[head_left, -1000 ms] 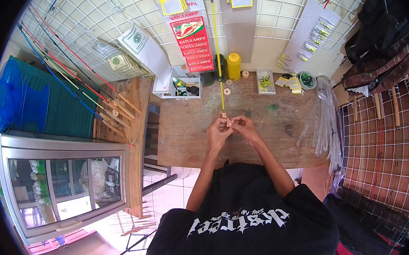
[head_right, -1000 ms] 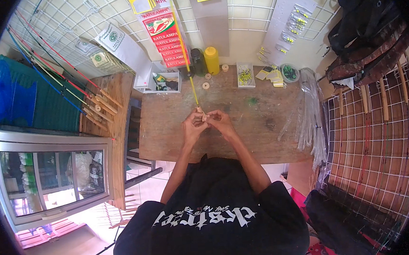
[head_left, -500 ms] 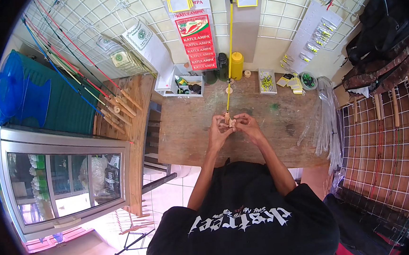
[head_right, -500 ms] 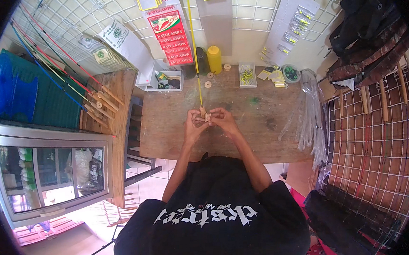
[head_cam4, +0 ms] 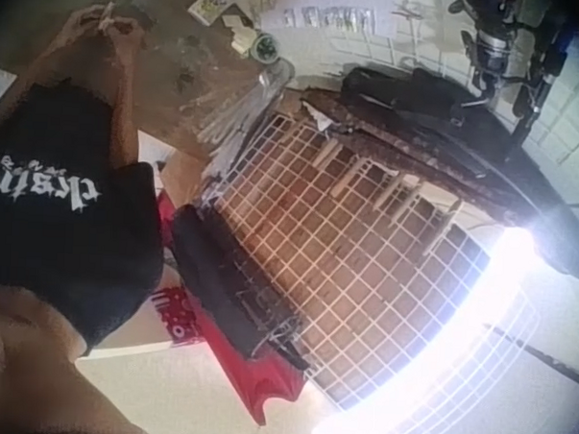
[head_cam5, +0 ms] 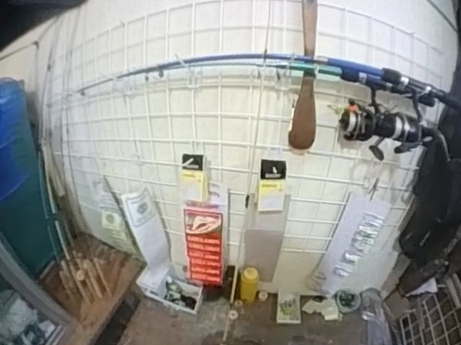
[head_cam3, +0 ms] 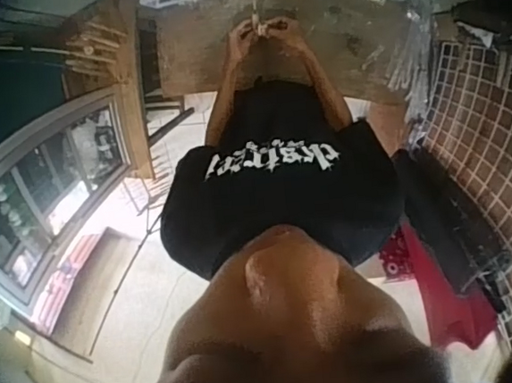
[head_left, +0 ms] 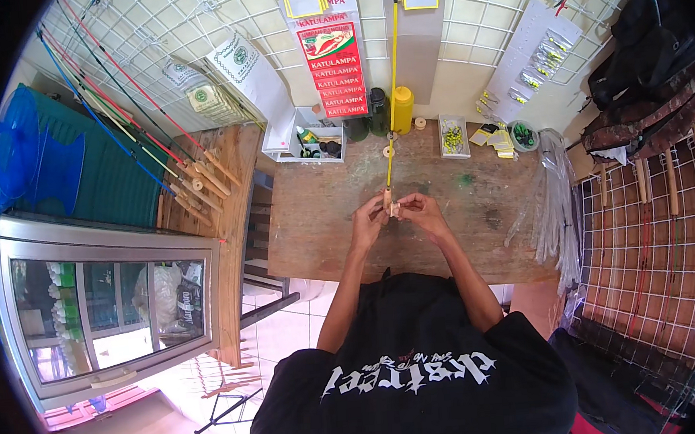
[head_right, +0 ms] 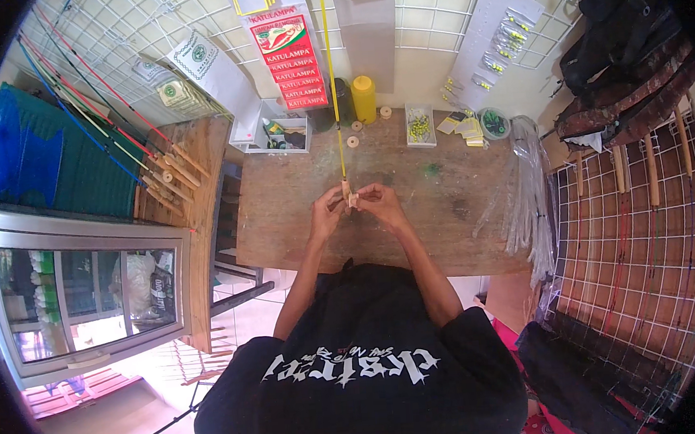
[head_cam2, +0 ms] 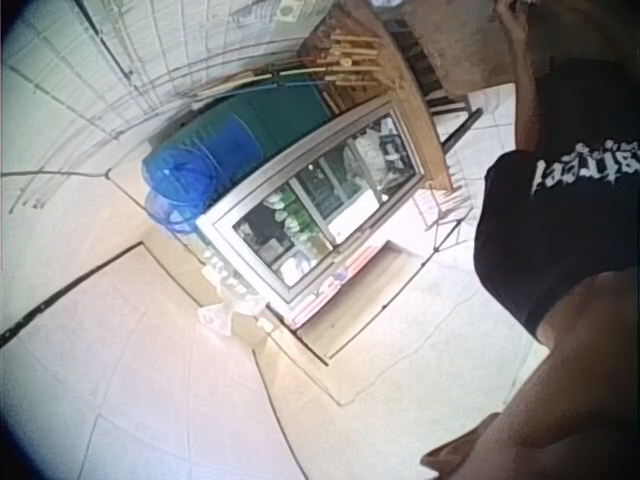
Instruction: Assembling or repairing a fishing rod by measuring the rod blank and attaching small components.
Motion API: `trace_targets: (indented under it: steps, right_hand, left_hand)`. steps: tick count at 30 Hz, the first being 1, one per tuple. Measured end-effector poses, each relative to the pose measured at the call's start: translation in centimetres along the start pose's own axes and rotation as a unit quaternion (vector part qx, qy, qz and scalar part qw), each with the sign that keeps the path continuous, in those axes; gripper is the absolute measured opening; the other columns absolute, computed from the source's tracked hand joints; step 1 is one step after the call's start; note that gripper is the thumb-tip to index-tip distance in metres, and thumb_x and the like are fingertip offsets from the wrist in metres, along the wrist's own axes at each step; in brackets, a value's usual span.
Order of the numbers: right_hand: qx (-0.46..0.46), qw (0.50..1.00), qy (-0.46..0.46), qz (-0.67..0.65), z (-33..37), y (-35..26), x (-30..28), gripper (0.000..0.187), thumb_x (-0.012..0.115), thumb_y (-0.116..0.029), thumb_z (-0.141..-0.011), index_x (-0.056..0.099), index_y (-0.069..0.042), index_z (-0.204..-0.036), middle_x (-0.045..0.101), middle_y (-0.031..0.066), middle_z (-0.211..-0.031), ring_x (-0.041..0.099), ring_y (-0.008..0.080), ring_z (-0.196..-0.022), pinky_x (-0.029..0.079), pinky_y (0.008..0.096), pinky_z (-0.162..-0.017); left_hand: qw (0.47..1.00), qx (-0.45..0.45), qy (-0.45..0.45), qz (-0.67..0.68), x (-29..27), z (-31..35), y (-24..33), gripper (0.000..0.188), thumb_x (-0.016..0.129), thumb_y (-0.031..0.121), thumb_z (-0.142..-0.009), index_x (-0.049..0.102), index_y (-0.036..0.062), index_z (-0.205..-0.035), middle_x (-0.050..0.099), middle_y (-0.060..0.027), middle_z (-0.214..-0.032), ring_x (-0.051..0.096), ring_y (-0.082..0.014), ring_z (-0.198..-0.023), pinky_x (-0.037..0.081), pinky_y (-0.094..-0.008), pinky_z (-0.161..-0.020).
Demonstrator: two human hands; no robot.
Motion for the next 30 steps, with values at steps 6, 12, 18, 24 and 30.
trace_targets:
  steps: [6, 12, 18, 24, 30]
  right_hand:
    - [0.004, 1.0, 0.007, -0.006, 0.6, -0.6, 0.2, 0.028, 0.074, -0.004, -0.08, 0.059, 0.003, -0.103, 0.061, 0.0124, -0.109, 0.064, 0.0155, -0.084, 0.053, 0.0284, -0.075]
    - [-0.033, 0.999, 0.017, 0.002, 1.4, -1.7, 0.3, 0.043, 0.071, -0.005, -0.082, 0.055, 0.0, -0.121, 0.059, 0.0119, -0.115, 0.063, 0.0161, -0.092, 0.052, 0.0287, -0.077]
    - [-0.035, 0.999, -0.022, 0.02, 0.9, -0.8, 0.0, 0.044, 0.071, -0.006, -0.083, 0.056, -0.002, -0.125, 0.06, 0.009, -0.115, 0.061, 0.0155, -0.094, 0.051, 0.0288, -0.078]
    - [-0.037, 0.999, -0.034, 0.015, 0.9, -1.0, 0.2, 0.043, 0.072, -0.006, -0.082, 0.057, -0.003, -0.122, 0.059, 0.0074, -0.112, 0.061, 0.0149, -0.092, 0.052, 0.0284, -0.077]
    - [-0.064, 0.998, 0.008, -0.011, 0.6, -0.6, -0.3, 0.041, 0.073, -0.003, -0.078, 0.057, -0.001, -0.116, 0.059, 0.0088, -0.107, 0.064, 0.0148, -0.079, 0.052, 0.0272, -0.066]
  left_hand:
    - [0.998, 0.06, -0.017, 0.024, 1.5, 0.0, -0.2, 0.045, 0.053, -0.015, -0.085, 0.054, -0.001, -0.128, 0.067, -0.0083, -0.104, 0.065, -0.0145, -0.092, 0.052, -0.0259, -0.082]
    - [0.998, -0.027, -0.059, 0.011, 2.2, -0.4, 0.4, 0.051, 0.055, -0.015, -0.082, 0.052, -0.0019, -0.131, 0.064, -0.0084, -0.112, 0.064, -0.0152, -0.097, 0.051, -0.0263, -0.083]
    - [0.981, 0.019, -0.081, 0.173, 1.5, -0.6, -0.2, 0.053, 0.058, -0.01, -0.085, 0.048, 0.0017, -0.136, 0.057, -0.0124, -0.129, 0.061, -0.0194, -0.107, 0.053, -0.0297, -0.086]
    - [0.954, -0.098, -0.031, 0.28, 0.9, -0.5, -1.5, 0.041, 0.06, -0.006, -0.086, 0.056, -0.0012, -0.127, 0.058, -0.0113, -0.128, 0.062, -0.0193, -0.106, 0.053, -0.0281, -0.086]
    - [0.994, -0.015, 0.064, -0.087, 1.2, -0.8, 0.7, 0.015, 0.066, 0.004, -0.086, 0.069, 0.0015, -0.101, 0.064, -0.0104, -0.114, 0.064, -0.0156, -0.089, 0.051, -0.0279, -0.077]
Point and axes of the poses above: each hand's wrist, its own z-axis away from the middle knuckle, its own x-axis out of the palm, y = z × x, the point moved 3 cm from there along -z, towards the middle knuckle
